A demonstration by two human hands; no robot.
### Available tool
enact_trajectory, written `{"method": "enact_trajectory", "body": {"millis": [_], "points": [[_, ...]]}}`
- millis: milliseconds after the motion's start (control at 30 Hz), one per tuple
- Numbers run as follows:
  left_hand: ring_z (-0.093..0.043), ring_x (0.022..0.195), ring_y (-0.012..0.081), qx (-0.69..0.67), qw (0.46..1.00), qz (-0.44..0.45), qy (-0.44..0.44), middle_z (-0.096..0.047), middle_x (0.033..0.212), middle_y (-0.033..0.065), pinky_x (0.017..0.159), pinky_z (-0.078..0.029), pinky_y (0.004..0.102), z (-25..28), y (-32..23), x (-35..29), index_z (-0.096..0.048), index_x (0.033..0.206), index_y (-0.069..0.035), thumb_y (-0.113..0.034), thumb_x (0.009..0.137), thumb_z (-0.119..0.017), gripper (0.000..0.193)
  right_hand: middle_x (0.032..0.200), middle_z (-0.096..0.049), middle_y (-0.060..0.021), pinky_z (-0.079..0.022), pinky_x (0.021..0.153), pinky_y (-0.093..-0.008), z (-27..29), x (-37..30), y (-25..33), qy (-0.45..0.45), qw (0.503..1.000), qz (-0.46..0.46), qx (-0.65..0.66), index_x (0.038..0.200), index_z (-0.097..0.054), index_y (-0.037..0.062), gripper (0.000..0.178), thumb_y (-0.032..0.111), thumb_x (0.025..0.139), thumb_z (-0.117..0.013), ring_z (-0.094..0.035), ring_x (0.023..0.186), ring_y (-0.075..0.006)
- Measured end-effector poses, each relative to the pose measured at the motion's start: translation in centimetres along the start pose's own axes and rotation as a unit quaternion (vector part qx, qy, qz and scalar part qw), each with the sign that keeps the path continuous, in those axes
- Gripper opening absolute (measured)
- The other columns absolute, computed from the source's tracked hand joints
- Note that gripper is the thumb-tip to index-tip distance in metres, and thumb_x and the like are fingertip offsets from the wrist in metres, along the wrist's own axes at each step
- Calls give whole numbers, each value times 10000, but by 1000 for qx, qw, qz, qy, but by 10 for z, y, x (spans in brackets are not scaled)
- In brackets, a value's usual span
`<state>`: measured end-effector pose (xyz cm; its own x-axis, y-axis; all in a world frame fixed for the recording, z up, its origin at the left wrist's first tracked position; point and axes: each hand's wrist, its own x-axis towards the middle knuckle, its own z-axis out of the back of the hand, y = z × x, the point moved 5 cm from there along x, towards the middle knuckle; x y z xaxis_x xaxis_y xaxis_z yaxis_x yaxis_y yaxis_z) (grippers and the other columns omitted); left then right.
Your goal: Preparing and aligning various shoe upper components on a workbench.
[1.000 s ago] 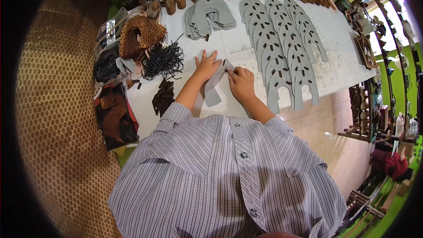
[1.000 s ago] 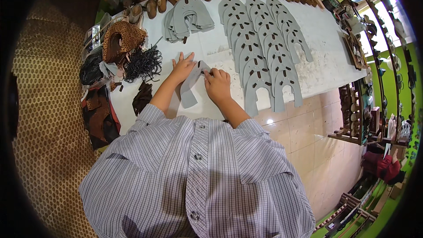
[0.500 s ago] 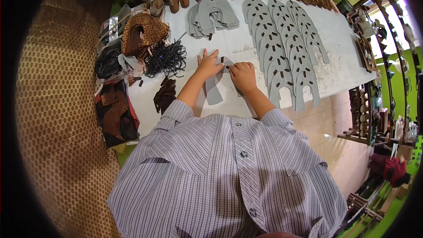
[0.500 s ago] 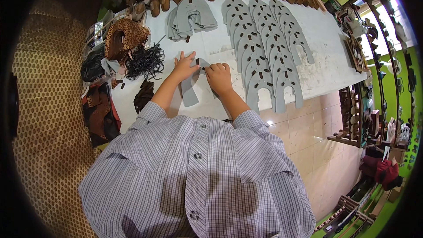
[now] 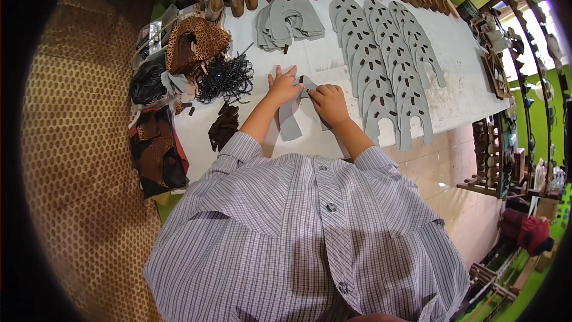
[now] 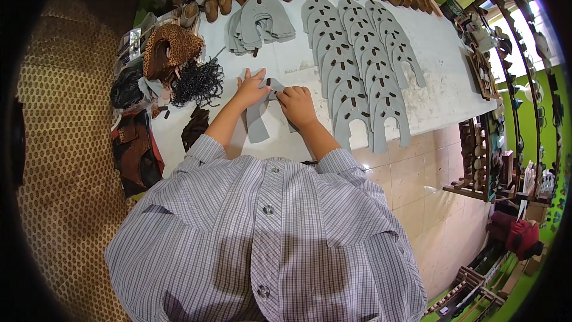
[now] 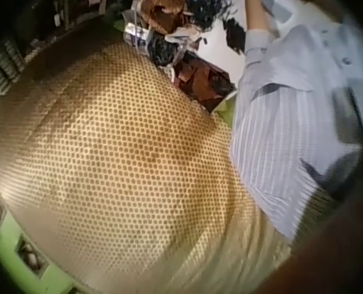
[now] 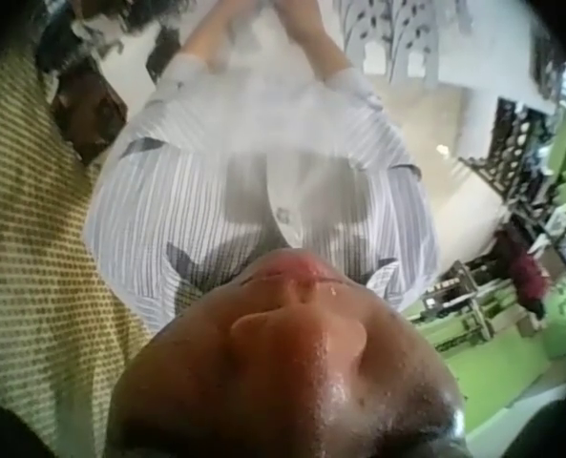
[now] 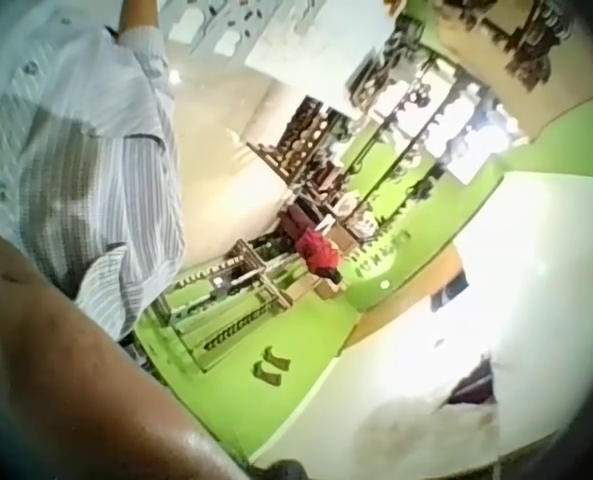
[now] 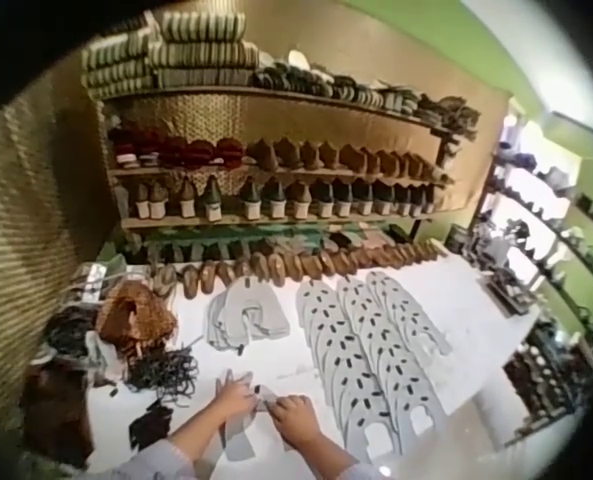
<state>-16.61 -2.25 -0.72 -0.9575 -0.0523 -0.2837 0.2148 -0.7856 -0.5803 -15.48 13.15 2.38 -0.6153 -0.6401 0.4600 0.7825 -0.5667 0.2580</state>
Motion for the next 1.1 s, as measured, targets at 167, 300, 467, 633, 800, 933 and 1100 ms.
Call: {"method": "enact_trajectory", "body": {"millis": [167,300,467,633,800,933,1100], "points": [[-42,1369,364,-3,1000,23,0,-476,1305,127,1057,-10,572,0,-1,1,-263,1394,-54,-351,796,-553,728,826,-543,4,-381,793,-362,4,4,-1,23,1000,3,-9,917,-636,172,190,164,729,-607,-532,844,-192],[-45,1368,367,-3,999,40,-6,-437,1342,125,1054,-16,579,-2,-2,4,-260,1391,-37,-358,792,-565,745,830,-539,-3,-379,794,-367,6,4,-2,50,999,3,-14,936,-643,177,205,167,737,-595,-529,850,-195],[-56,1366,370,2,999,35,0,-316,1428,93,1044,-39,604,-2,-5,4,-408,1303,-8,-371,789,-574,651,846,-536,-12,-380,794,-365,5,5,-2,62,998,0,-30,955,-661,181,216,180,754,-582,-519,869,-196],[-76,1364,370,18,999,36,2,-250,1465,62,1037,-54,620,-2,-7,4,-561,1153,9,-386,789,-572,537,877,-544,-4,-383,813,-361,5,-6,1,33,999,-36,7,990,-658,176,238,173,768,-574,-521,897,-194],[-90,1361,371,19,999,39,1,-260,1461,59,1047,-76,603,1,-9,4,-583,1126,6,-393,790,-565,522,904,-554,5,-383,834,-363,6,-7,0,-3,999,-47,20,1012,-652,166,241,167,787,-565,-524,926,-190],[-94,1360,372,30,999,37,8,-265,1458,61,1048,-87,598,0,-9,3,-591,1121,4,-389,788,-568,516,902,-547,-9,-387,847,-387,8,-2,6,43,998,-36,-19,1002,-647,143,237,162,782,-561,-518,934,-196],[-109,1357,374,19,999,21,-16,-272,1453,77,1051,-90,593,-2,-11,2,-613,1079,8,-364,799,-563,468,961,-531,-31,-366,915,-429,2,-2,10,91,989,13,-119,1019,-632,134,258,159,777,-547,-502,972,-207]]}}
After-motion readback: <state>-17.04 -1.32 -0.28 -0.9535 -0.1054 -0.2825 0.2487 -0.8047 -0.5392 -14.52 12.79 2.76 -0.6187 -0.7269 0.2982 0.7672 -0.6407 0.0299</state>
